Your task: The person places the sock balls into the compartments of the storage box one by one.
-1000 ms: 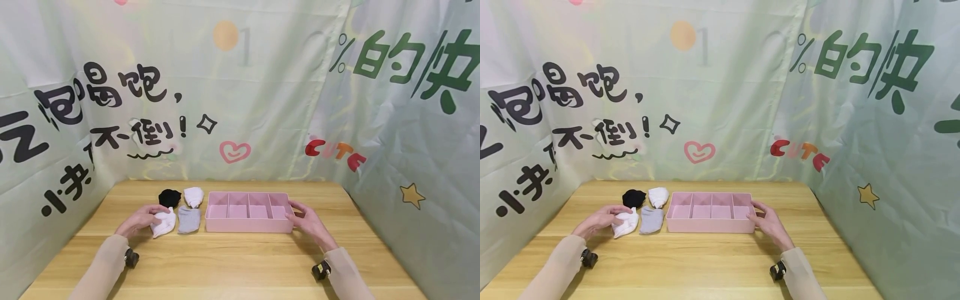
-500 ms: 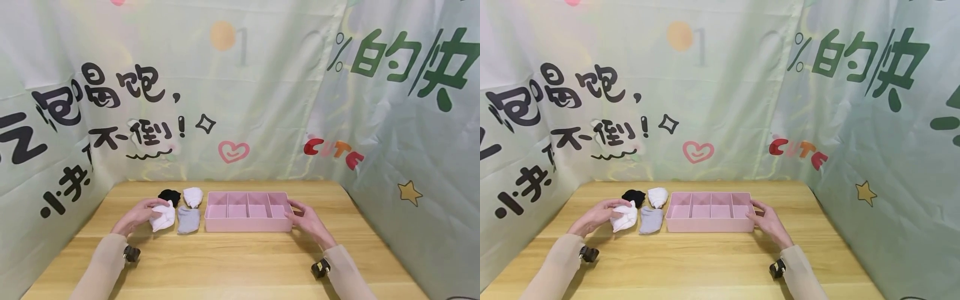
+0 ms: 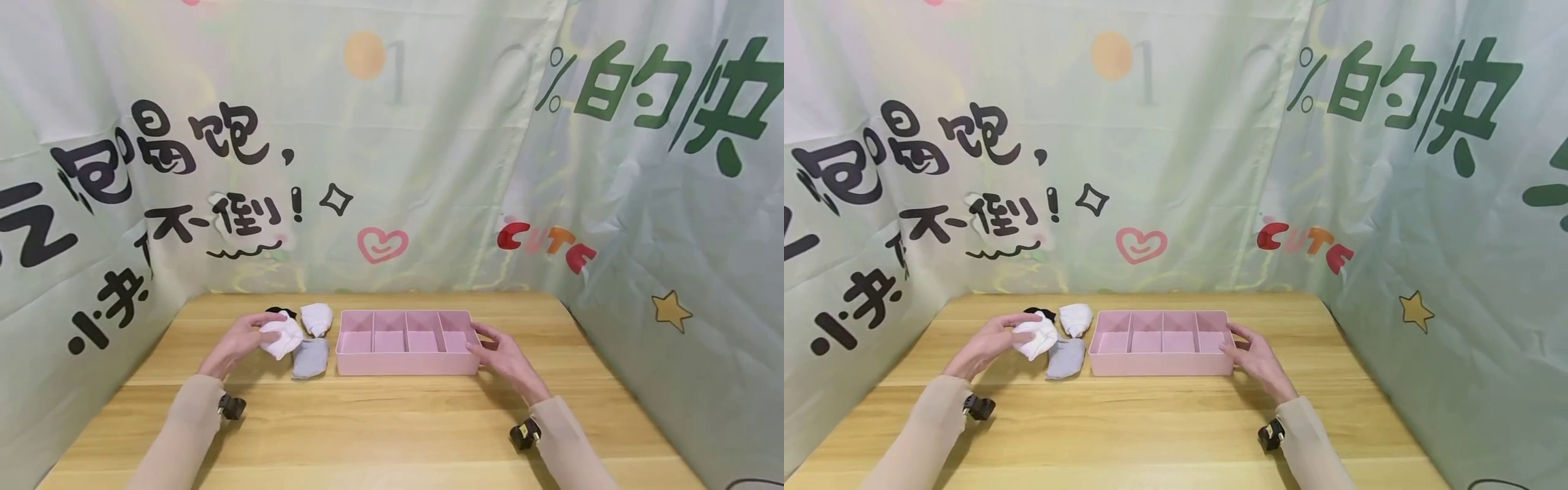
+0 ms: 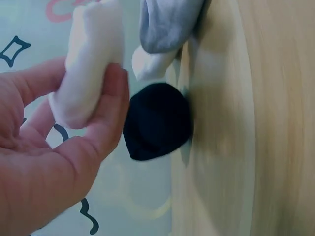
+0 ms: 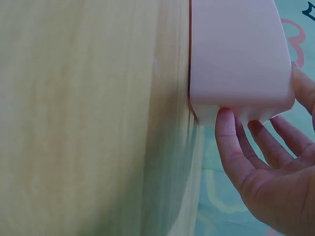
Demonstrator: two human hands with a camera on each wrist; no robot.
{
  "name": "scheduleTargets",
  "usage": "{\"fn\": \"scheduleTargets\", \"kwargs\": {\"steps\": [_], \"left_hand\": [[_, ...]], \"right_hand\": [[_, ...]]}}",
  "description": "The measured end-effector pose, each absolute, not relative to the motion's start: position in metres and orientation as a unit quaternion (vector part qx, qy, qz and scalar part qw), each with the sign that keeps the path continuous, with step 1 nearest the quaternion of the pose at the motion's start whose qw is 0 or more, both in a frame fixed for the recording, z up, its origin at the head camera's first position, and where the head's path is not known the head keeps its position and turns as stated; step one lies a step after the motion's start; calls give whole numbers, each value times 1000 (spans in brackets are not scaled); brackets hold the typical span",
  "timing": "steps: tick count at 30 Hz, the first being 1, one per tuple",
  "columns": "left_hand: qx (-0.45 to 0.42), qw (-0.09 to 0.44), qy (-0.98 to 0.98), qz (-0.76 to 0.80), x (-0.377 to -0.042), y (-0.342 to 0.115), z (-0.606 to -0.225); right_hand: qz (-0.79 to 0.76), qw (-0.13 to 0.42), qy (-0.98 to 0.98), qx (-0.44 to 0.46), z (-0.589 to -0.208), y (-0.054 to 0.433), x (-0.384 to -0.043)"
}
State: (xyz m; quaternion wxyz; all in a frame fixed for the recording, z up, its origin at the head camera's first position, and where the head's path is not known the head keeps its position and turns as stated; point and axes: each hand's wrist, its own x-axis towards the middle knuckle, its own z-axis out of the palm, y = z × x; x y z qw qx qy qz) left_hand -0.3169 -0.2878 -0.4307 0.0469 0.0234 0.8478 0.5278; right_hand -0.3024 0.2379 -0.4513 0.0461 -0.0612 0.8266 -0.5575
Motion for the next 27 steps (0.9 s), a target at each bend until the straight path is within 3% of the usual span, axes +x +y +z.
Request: {"fn": "scheduleTargets", "kwargs": {"steps": [8, 19, 27], "left_hand": [[39, -22, 839, 542, -328, -266, -432], [62, -8, 821, 567, -330, -243, -432], [98, -54, 809, 578, -332, -220, -430]], "right_hand": [[-557, 49, 827, -67, -448, 241, -302], [-564, 49, 822, -65, -451, 239, -302], [-561, 45, 824, -70, -449, 238, -302]]}}
